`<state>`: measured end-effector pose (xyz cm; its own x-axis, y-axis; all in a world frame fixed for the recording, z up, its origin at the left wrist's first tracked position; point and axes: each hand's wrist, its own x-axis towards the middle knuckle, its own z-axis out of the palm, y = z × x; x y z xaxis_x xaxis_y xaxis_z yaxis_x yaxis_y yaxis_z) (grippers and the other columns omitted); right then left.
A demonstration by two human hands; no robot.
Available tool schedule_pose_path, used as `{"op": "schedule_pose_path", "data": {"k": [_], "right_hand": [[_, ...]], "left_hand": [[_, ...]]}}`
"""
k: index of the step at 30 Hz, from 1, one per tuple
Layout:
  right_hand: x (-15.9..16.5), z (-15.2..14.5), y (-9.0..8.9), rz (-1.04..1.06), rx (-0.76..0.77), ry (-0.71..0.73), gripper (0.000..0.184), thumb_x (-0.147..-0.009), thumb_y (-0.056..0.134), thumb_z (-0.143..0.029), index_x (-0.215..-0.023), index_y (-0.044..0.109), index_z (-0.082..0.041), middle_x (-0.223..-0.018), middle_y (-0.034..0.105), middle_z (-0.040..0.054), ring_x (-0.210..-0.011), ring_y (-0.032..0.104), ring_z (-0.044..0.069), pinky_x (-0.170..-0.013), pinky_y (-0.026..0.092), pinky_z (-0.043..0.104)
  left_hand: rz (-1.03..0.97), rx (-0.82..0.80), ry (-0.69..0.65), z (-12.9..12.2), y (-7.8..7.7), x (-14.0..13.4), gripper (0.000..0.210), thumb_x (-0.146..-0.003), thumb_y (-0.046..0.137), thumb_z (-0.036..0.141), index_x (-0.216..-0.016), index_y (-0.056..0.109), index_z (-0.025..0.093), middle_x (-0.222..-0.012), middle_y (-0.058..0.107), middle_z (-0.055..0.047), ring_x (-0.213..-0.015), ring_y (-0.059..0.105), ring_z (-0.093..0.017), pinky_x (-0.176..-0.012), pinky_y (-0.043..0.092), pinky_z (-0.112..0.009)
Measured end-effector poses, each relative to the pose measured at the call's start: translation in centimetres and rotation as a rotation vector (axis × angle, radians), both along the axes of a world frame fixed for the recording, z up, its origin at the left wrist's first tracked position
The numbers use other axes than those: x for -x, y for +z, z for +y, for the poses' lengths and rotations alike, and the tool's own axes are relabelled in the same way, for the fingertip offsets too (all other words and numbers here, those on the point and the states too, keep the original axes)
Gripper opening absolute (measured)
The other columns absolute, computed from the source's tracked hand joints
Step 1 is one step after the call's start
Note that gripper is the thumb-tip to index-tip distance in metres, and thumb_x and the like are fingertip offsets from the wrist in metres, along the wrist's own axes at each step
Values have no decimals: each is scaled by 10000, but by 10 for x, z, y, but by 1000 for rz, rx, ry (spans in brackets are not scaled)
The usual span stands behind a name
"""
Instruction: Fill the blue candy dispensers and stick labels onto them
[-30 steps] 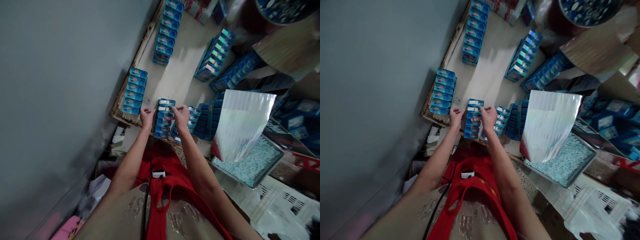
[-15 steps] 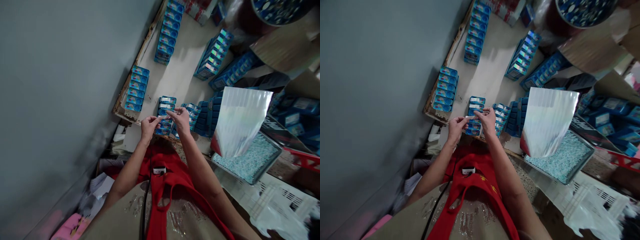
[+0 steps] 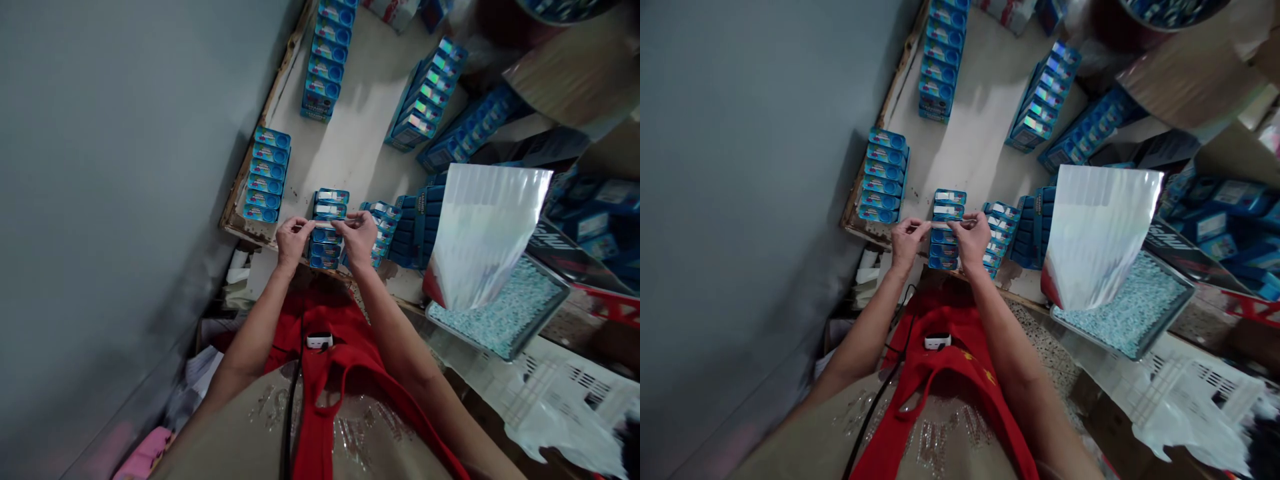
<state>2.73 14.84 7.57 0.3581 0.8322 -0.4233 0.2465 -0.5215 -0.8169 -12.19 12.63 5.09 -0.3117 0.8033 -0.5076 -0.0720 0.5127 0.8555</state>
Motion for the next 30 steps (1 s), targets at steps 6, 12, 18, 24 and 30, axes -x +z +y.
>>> {"op": "schedule_pose_path", "data": {"k": [6,12,18,24,30], "right_hand": [[6,2,-11,-52,-47,64,334,-708,761,-337,-882,489,-252,-757,655,-26,-740,668,187,-746,507,309],[7,5,-13,-193,-43,133,300,-744,731,-368,-835,468,-258,-784,620,-32,-760,606,177,-767,484,303],[0,16,-21,-246,68,125,319,-751,741,-409,-755,461,-256,-717,529,-62,-716,507,159,-692,399,265],[-14,25,0,-210,178,193,241,-831,606,-185,-1055,536,-241,-878,625,-33,-782,586,179,-731,412,275],[-80,-17,83,-99,-91,591,108,-932,637,-308,-1025,650,-255,-1007,712,15,-872,647,194,-805,469,301]], "left_hand": [[42,-14,-32,3,-15,4,242,-729,766,433,-692,665,216,-702,639,5,-639,584,-140,-602,470,-243],[-5,43,-1,2,-29,2,298,-715,751,493,-714,659,209,-672,608,20,-621,568,-132,-599,468,-238],[-113,102,80,13,-46,-16,370,-664,711,549,-746,560,222,-670,592,34,-627,583,-131,-599,476,-240],[287,109,24,35,-38,-11,257,-687,710,419,-739,517,257,-686,581,10,-674,579,-201,-704,500,-372],[790,-366,-201,84,50,-52,68,-858,639,293,-834,581,269,-862,650,-56,-900,616,-303,-896,475,-481]]}}
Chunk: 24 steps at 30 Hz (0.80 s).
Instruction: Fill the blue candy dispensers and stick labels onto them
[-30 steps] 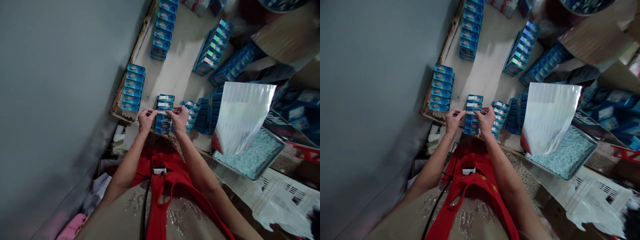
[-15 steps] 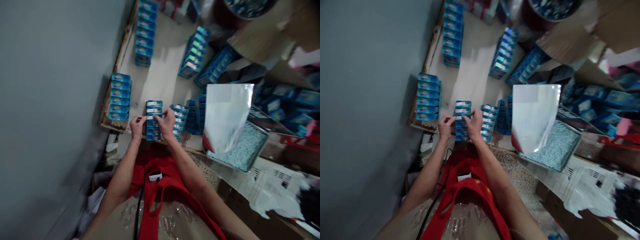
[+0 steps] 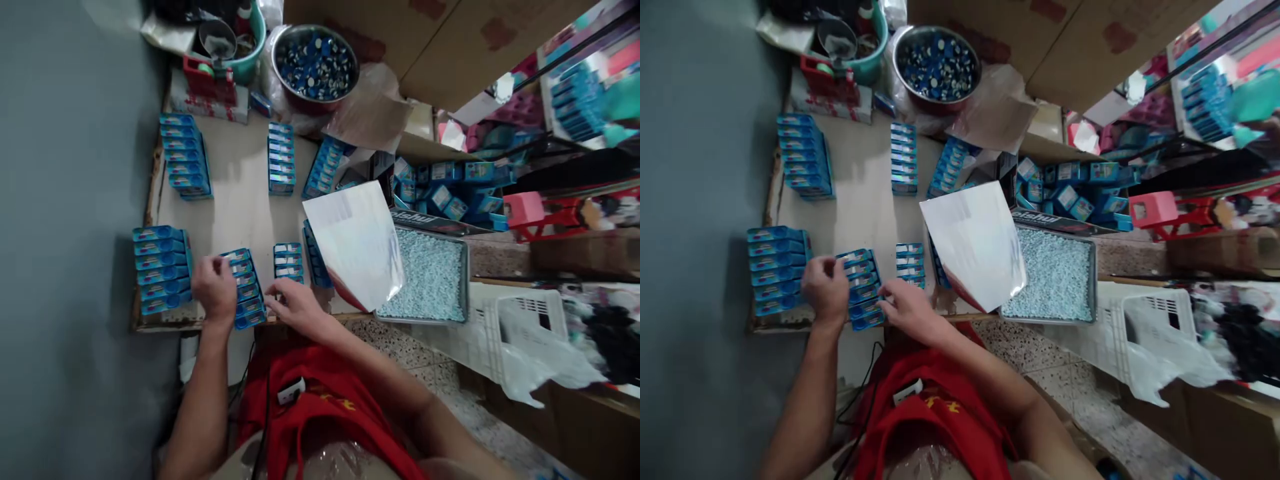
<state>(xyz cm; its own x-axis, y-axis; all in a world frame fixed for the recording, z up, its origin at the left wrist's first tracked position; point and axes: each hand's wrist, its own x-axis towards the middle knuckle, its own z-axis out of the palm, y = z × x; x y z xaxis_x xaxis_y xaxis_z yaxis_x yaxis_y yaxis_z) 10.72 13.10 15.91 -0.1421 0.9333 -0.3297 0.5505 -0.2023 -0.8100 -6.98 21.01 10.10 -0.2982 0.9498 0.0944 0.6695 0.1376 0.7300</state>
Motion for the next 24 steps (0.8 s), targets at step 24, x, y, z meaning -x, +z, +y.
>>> {"op": "schedule_pose_path", "data": {"k": [24], "right_hand": [[-234,141,-10,-681,-539,-1,431,-1064,390,-240,-1436,600,-184,-1359,666,146,-1221,508,340,-1012,396,481]], "left_hand": [[-59,240,-530,135,52,-272,99,-892,719,213,-797,736,191,-892,752,-81,-881,663,-239,-818,455,-348]]}}
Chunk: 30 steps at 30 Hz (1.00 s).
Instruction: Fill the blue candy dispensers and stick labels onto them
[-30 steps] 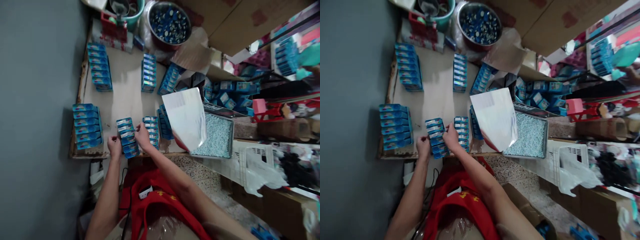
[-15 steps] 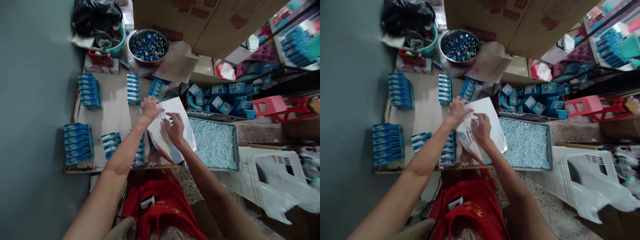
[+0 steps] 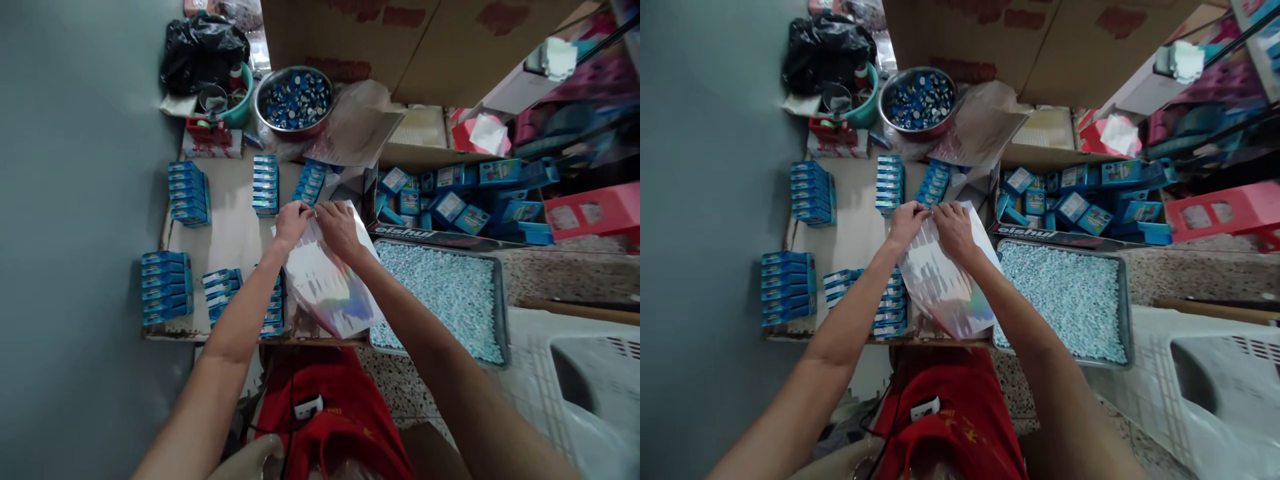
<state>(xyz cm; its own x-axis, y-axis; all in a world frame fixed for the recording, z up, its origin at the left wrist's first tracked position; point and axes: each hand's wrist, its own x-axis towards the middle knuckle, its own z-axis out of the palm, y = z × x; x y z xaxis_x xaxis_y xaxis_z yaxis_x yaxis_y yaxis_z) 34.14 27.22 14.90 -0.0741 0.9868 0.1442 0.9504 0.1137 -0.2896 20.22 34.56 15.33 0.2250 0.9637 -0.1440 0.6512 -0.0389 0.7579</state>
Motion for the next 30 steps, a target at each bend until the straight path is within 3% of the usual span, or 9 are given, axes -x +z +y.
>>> {"op": "schedule_pose_path", "data": {"k": [5,9,15,17,19,22,25,27,30], "right_hand": [[-1,-23,-2,-28,-27,82,464,-1011,451,-159,-1459,574,-143,-1521,567,162,-1316,459,326,-1072,334,474],[-2,-57,15,23,-40,16,257,-1028,509,-251,-1137,738,-208,-1091,748,110,-1078,560,284,-946,362,418],[10,-119,69,471,16,-238,136,-949,645,-325,-899,733,-235,-690,632,-1,-701,571,179,-735,382,324],[18,-134,80,740,112,-310,153,-919,673,-378,-891,724,-236,-619,561,-42,-601,517,144,-644,374,286],[29,-143,84,959,207,-356,189,-890,694,-415,-872,714,-228,-577,502,-64,-552,468,124,-572,349,263],[49,-152,80,1112,298,-372,226,-851,720,-438,-829,700,-215,-567,493,-66,-538,437,109,-529,331,250],[75,-161,72,1140,383,-398,249,-835,729,-458,-832,698,-211,-573,535,-57,-530,460,107,-511,345,242],[93,-166,65,1134,444,-415,271,-821,738,-481,-826,698,-212,-575,568,-47,-522,488,113,-503,365,242],[120,-176,51,1109,496,-405,311,-791,761,-514,-789,705,-208,-621,640,-16,-535,529,129,-510,404,255]], "left_hand": [[-80,80,63,8,-7,6,131,-855,722,216,-730,719,179,-797,723,-61,-763,623,-203,-740,444,-312],[10,61,132,8,-9,4,137,-856,713,227,-724,703,197,-801,714,-53,-779,626,-219,-761,449,-335],[39,-282,205,-7,2,-2,51,-852,756,215,-840,707,217,-1070,721,-118,-1119,619,-300,-1017,460,-445],[-79,-369,237,-31,10,9,110,-874,767,308,-933,722,227,-1140,720,-112,-1182,609,-292,-1070,454,-433],[-233,-301,309,-68,16,30,246,-911,726,466,-938,722,222,-1064,741,-94,-1107,653,-266,-1033,492,-396],[-592,103,409,-136,18,68,583,-875,605,765,-919,716,194,-905,752,-86,-915,717,-238,-867,565,-359],[-1002,512,371,-192,10,103,835,-735,535,955,-998,703,180,-913,769,-114,-909,751,-265,-804,601,-379],[-1141,595,363,-217,1,122,826,-643,671,928,-1011,685,189,-941,774,-107,-933,758,-274,-812,613,-387],[-1096,576,479,-242,-12,146,643,-582,911,673,-930,657,195,-879,765,-50,-809,750,-210,-777,617,-340]]}}
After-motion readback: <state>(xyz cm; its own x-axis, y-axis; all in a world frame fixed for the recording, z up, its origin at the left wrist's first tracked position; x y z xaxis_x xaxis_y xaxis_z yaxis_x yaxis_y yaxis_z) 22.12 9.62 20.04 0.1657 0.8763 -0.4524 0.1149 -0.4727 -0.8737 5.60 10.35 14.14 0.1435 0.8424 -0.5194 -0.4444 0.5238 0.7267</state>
